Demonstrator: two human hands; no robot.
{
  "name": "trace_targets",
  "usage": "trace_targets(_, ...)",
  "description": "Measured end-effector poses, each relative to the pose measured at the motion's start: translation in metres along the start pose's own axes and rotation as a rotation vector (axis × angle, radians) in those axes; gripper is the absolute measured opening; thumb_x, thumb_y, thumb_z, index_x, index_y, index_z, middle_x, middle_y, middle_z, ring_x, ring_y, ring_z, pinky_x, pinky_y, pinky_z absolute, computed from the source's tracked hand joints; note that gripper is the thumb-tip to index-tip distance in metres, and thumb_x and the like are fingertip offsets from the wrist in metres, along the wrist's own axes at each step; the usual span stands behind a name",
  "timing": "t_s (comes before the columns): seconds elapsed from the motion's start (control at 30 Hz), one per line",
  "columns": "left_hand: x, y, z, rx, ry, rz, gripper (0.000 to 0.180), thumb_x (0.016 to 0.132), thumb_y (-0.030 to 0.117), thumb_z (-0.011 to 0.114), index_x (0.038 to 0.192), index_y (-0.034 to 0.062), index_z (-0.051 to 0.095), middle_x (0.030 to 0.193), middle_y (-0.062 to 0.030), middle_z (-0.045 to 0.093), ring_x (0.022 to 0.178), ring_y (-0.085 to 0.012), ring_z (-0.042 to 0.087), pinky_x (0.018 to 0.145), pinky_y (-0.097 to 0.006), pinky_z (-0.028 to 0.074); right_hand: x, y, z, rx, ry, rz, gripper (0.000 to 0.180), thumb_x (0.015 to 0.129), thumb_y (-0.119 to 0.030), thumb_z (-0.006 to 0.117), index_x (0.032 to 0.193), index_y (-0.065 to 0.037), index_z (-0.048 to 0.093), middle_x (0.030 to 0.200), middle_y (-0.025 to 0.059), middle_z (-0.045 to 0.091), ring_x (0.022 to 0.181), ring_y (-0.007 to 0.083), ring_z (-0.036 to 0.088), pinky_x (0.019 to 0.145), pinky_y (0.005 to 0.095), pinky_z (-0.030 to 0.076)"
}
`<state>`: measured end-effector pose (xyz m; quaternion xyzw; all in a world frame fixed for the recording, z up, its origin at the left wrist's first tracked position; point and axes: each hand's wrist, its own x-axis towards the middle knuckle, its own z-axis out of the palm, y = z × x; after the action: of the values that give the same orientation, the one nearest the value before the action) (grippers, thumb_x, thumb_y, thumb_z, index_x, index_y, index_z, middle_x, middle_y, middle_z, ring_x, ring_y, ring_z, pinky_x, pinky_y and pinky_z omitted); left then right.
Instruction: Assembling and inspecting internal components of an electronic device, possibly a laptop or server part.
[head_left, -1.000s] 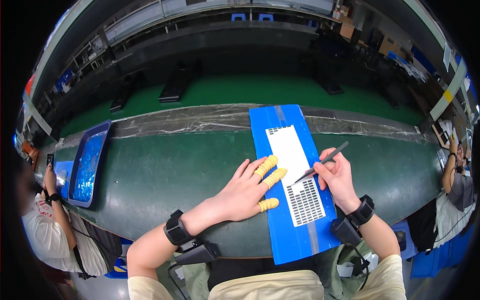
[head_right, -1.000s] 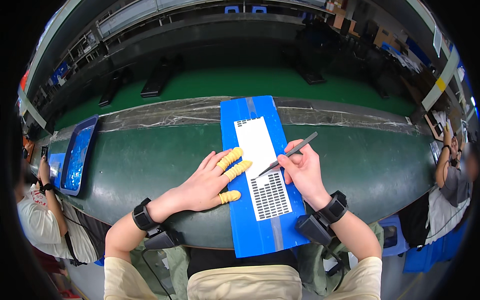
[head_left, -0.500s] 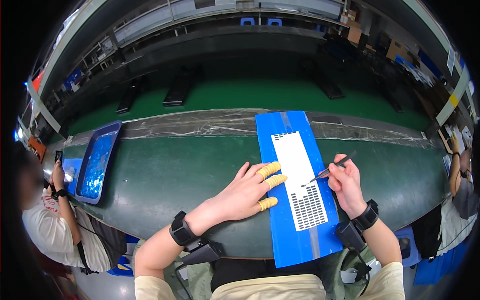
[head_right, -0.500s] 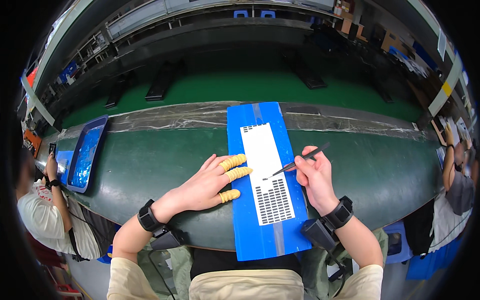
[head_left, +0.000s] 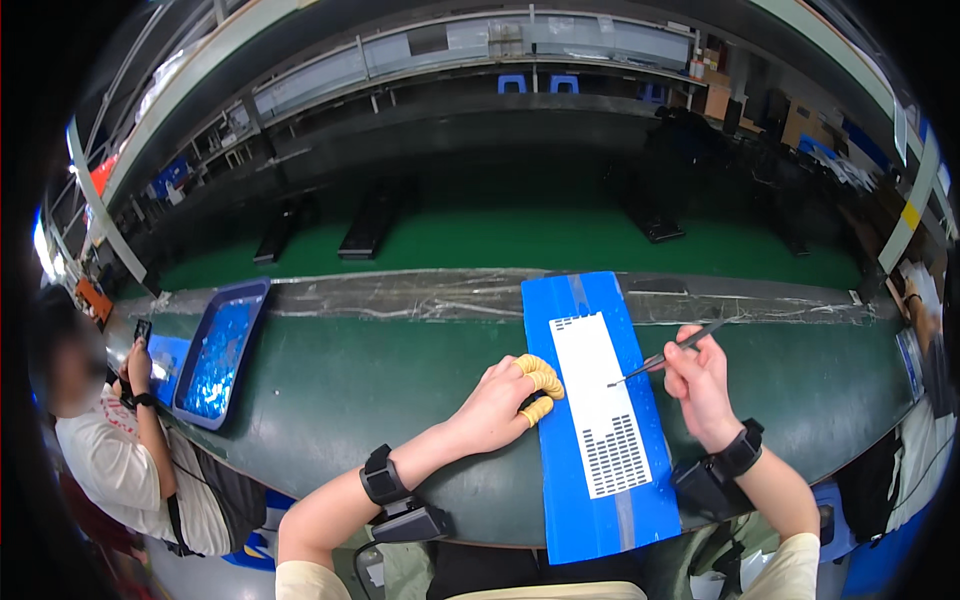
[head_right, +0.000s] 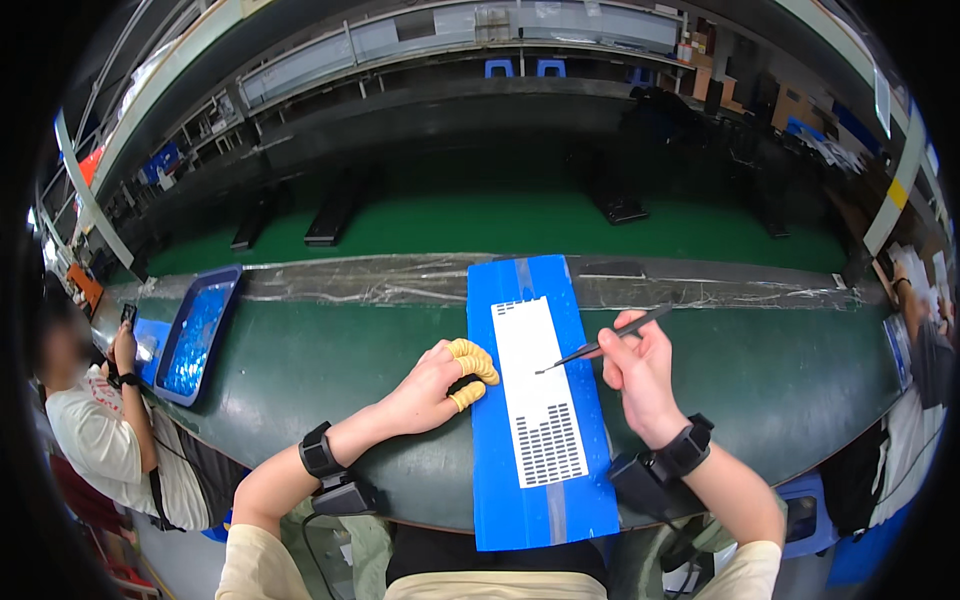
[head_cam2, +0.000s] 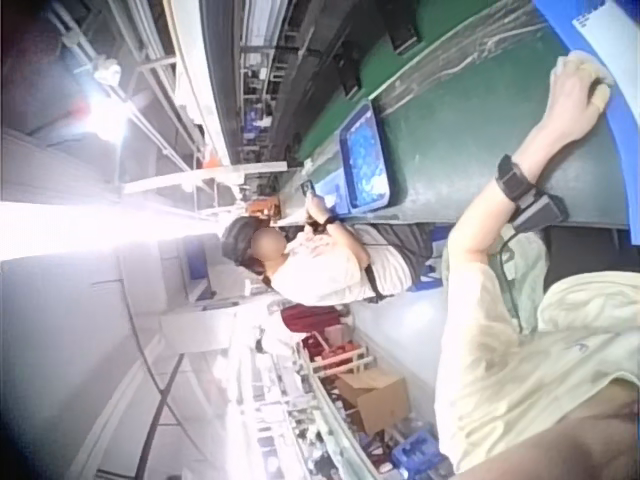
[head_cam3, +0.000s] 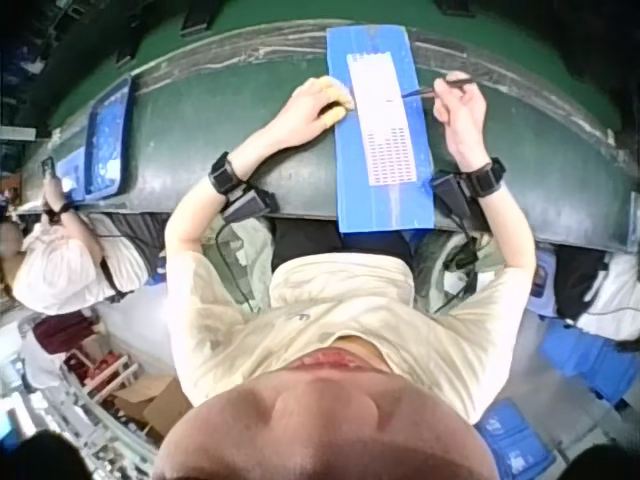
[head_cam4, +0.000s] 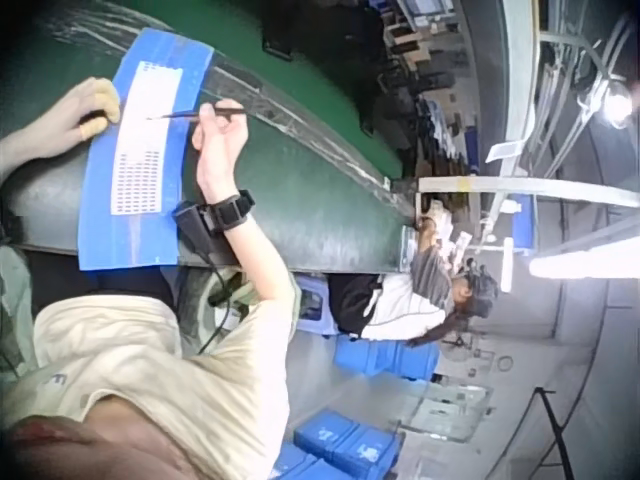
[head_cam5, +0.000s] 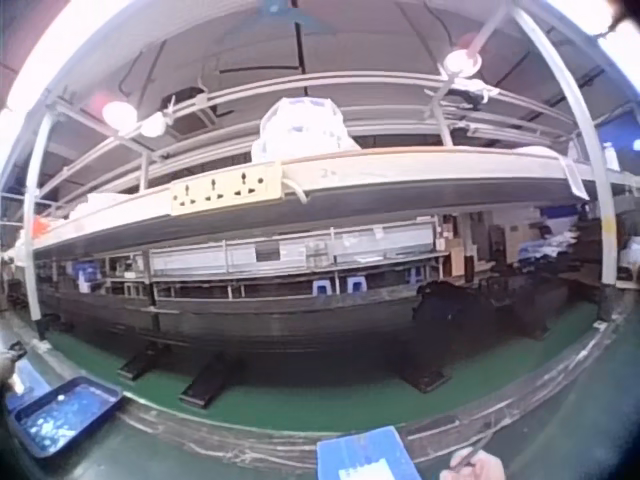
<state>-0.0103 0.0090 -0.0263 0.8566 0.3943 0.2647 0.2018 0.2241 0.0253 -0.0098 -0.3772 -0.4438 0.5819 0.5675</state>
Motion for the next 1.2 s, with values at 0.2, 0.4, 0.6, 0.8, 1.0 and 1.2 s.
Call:
trace_targets(0.2,0.072,-0.015,-0.041,-0.156,-0.585,-0.057,0.018,0.076,0.017,0.048,0.083,0.0007,0.054,0.083,-0.0117,0.054,0.081,-0.0226,0.05,0.072,-0.03,0.04,0.037,0.014,-0.044,-0.039,0.069,-0.066,0.015,0.075,-0.004,0.049,0.084,-0.008,0.038,0.057,0.0085,0.052,0.034,0.0037,0.03,0.032,0.0173,0.02)
trace_targets(0.4,0.211,-0.057,-0.048,0.282,-0.311,-0.226,0.021,0.073,0.003,0.043,0.092,-0.0002,0.051,0.093,-0.0148,0.052,0.089,-0.0228,0.05,0.076,-0.028,0.04,0.029,0.006,-0.049,0.028,0.039,-0.007,0.017,0.072,0.001,0.049,0.082,-0.004,0.037,0.046,0.0038,0.045,0.032,0.0074,0.039,0.033,0.0194,0.033)
trace_targets(0.6,0.297,-0.109,-0.003,0.795,-0.07,0.093,0.054,0.061,-0.007,0.046,0.111,0.0101,0.038,0.114,-0.0088,0.04,0.103,-0.0229,0.04,0.082,-0.035,0.036,0.029,0.008,-0.042,0.064,-0.01,0.109,0.018,0.072,0.002,0.05,0.082,-0.005,0.036,0.05,0.0054,0.048,0.034,0.0068,0.039,0.033,0.0187,0.03)
trace_targets(0.8,0.294,-0.127,-0.011,0.951,-0.114,0.25,0.005,0.059,0.006,0.053,0.063,0.0092,0.054,0.065,-0.005,0.054,0.068,-0.0202,0.053,0.064,-0.032,0.038,0.027,0.008,-0.042,0.041,-0.06,0.091,0.017,0.073,0.002,0.05,0.082,-0.004,0.036,0.054,0.0101,0.053,0.033,0.0063,0.04,0.031,0.0179,0.027)
trace_targets(1.0,0.202,-0.045,-0.049,0.769,-0.029,0.307,0.013,0.062,0.01,0.056,0.074,0.0039,0.054,0.064,-0.0094,0.051,0.066,-0.0247,0.051,0.06,-0.034,0.039,0.037,0.009,-0.05,0.042,0.025,0.021,0.017,0.072,0.002,0.05,0.082,-0.003,0.036,0.048,0.005,0.047,0.032,0.0067,0.039,0.031,0.0193,0.03)
trace_targets(1.2,0.055,0.05,-0.055,0.526,-0.043,0.176,0.014,0.059,0.008,0.054,0.07,0.0003,0.051,0.063,-0.0105,0.049,0.061,-0.0261,0.05,0.055,-0.035,0.04,0.039,0.009,-0.046,-0.008,0.088,-0.066,0.016,0.072,0.002,0.048,0.083,-0.003,0.037,0.046,0.0011,0.042,0.035,0.0065,0.038,0.041,0.0214,0.039)
